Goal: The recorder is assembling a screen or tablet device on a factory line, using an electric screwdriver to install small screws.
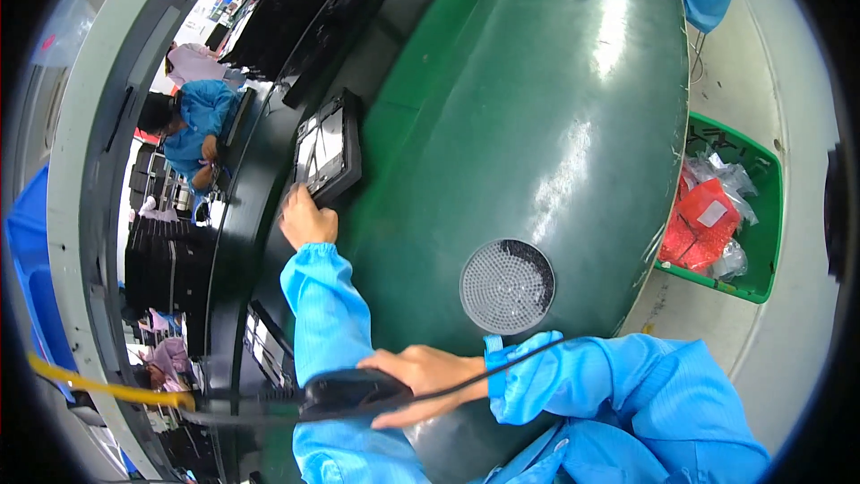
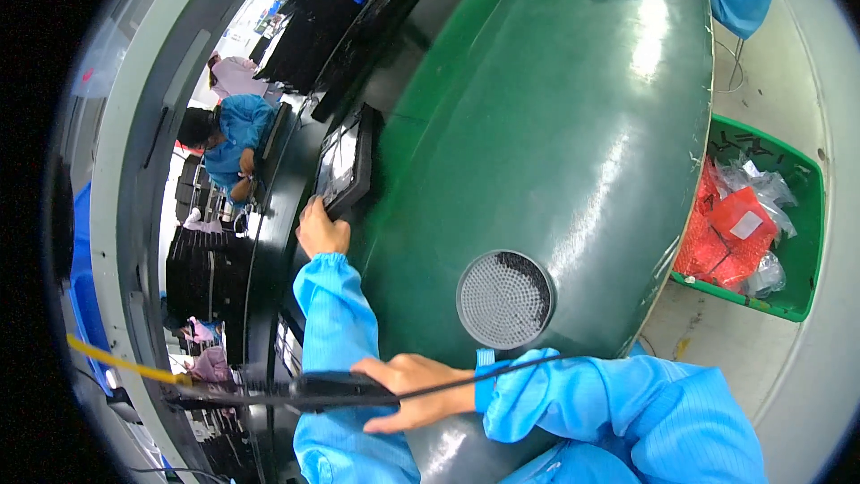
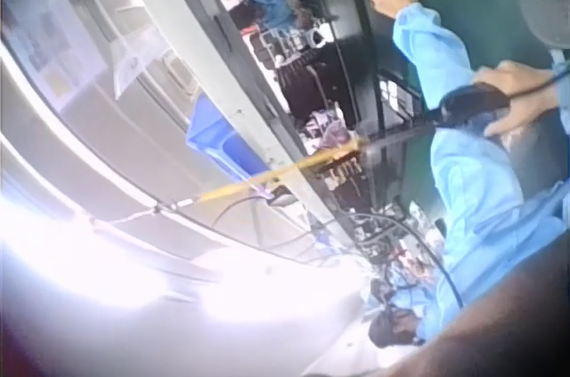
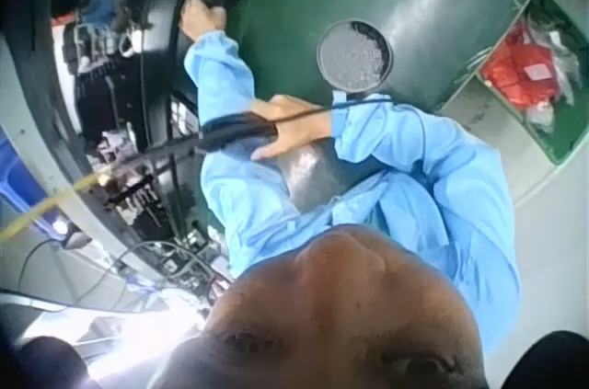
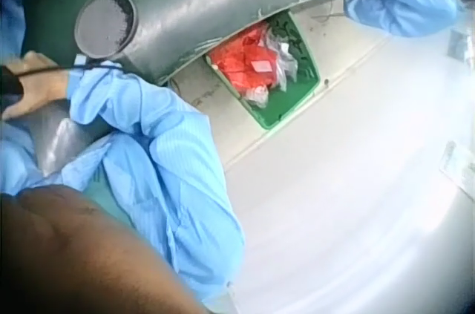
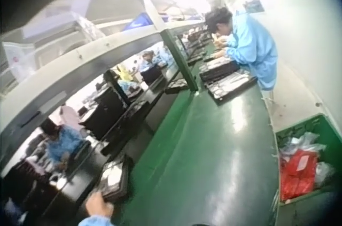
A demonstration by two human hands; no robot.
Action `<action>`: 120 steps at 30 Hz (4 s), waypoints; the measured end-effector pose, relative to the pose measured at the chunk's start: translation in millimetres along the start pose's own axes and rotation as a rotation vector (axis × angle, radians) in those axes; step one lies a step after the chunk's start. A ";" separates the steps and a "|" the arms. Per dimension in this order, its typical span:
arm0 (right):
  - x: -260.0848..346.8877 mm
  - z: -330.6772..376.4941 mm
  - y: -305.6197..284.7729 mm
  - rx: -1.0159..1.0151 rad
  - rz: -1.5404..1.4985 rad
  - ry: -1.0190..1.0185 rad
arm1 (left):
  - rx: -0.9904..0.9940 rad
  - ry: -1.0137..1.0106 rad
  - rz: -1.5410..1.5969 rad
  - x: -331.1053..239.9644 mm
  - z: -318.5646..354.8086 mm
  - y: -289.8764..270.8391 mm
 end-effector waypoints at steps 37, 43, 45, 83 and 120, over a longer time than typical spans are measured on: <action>36.3 1.9 -123.6 -0.424 0.151 0.004 | 0.117 -0.017 0.632 -141.9 351.3 -174.1; 33.9 0.9 -124.5 -0.433 0.198 0.050 | -0.061 -0.013 0.848 -103.5 340.5 -191.9; 31.8 0.6 -123.8 -0.435 0.198 0.064 | -0.115 -0.017 0.807 -92.8 333.3 -197.3; 30.6 -41.2 63.4 -0.089 0.002 -0.031 | 0.018 -0.822 1.378 24.5 340.4 -77.2; -18.5 -46.2 102.3 -0.044 0.068 0.052 | 0.197 -1.011 1.523 27.6 349.0 -59.3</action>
Point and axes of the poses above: each hand's wrist, its own z-axis away from the middle knuckle, its own y-axis out of the palm, x = y × z, the point moved 10 cm from there along -z, towards the middle knuckle, and after that the axes turned 4 degrees about y, right-handed, at the moved point
